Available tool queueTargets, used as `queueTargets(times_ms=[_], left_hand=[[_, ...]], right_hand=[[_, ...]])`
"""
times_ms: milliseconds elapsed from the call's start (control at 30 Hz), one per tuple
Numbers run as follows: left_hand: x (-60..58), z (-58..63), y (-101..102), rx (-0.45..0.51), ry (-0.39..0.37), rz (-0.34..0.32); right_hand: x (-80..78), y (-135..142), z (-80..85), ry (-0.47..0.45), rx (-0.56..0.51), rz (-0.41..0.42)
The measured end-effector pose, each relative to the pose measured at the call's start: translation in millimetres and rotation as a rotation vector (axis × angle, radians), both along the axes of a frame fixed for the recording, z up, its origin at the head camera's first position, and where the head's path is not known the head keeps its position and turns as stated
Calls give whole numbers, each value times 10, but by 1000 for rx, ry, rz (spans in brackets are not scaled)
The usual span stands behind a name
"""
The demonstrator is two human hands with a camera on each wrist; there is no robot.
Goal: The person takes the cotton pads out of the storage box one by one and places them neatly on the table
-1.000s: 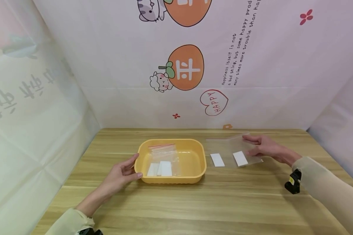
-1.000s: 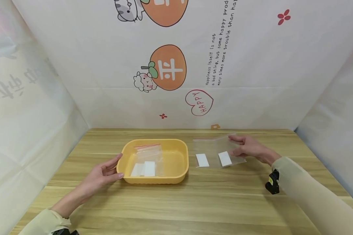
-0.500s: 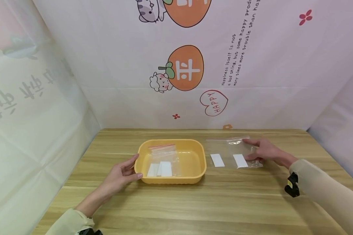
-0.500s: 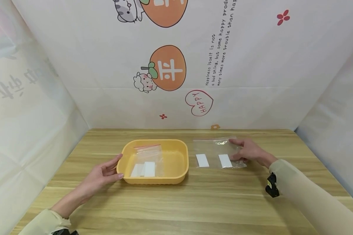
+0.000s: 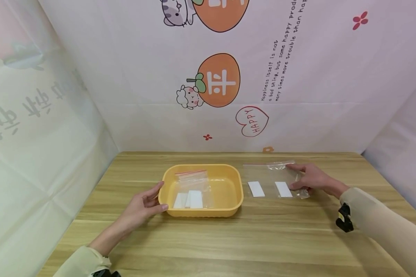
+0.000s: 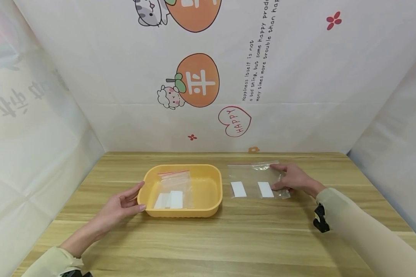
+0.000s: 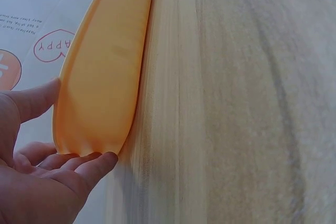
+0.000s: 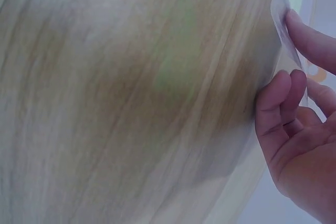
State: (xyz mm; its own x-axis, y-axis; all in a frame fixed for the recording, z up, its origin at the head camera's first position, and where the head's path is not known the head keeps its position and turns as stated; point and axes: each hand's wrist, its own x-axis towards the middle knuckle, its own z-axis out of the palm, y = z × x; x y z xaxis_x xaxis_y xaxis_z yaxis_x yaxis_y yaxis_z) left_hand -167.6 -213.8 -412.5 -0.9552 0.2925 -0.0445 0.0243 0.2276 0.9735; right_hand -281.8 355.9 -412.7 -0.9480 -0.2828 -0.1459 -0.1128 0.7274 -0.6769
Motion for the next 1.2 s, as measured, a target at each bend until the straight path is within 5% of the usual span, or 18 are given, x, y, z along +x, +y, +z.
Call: queueTargets(times_ms=[533,833,1200], left_hand=[[12,7,-3,24,6,-16],[8,1,-8,13,-1,2],[19,3,-4,11,0,3]], right_hand=[[-5,25,49,-24,36,-6],[169,-153,448,22,1,30],[459,-985,896,90,51,133]])
